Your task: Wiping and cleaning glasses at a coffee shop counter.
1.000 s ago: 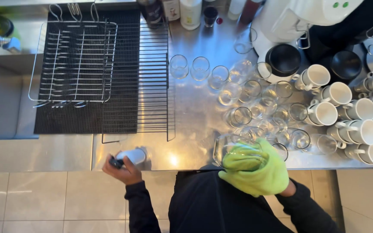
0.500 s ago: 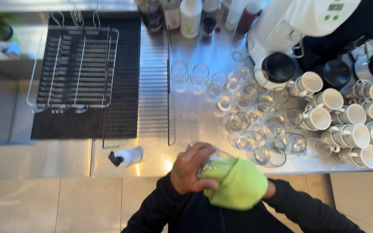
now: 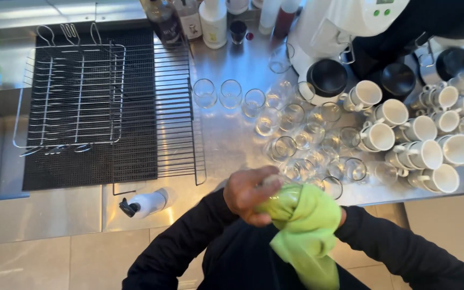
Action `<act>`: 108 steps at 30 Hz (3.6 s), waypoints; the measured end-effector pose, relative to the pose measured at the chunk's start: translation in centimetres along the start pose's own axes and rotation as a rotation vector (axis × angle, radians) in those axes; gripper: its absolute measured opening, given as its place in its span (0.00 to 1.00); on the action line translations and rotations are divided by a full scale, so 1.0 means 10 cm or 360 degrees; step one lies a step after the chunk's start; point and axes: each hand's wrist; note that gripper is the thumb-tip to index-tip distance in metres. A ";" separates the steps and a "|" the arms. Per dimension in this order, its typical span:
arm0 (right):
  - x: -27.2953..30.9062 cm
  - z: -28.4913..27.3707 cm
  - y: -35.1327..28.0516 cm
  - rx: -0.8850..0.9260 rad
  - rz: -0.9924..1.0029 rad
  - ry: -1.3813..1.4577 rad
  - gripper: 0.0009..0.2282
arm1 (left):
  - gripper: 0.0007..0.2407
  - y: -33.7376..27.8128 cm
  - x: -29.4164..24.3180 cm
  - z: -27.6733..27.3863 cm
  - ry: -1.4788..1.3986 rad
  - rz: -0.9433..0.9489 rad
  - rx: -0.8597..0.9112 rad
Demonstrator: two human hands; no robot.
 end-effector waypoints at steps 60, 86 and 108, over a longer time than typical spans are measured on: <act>-0.74 -2.53 3.15 -0.0328 -0.0672 -0.1880 0.10 | 0.32 -0.77 0.95 0.70 -0.0146 -0.1680 -0.0634; -0.57 -1.04 3.05 0.0003 0.0224 -0.1910 0.06 | 0.24 -0.96 0.57 0.72 -0.0456 -0.1633 -0.0632; -0.27 -0.19 0.52 0.0017 0.0093 -0.0196 0.20 | 0.24 -0.10 0.16 0.06 -0.0934 -0.1757 -0.0174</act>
Point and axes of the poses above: each hand's wrist, its own y-axis towards the middle knuckle, its own z-axis out of the palm, x = y × z
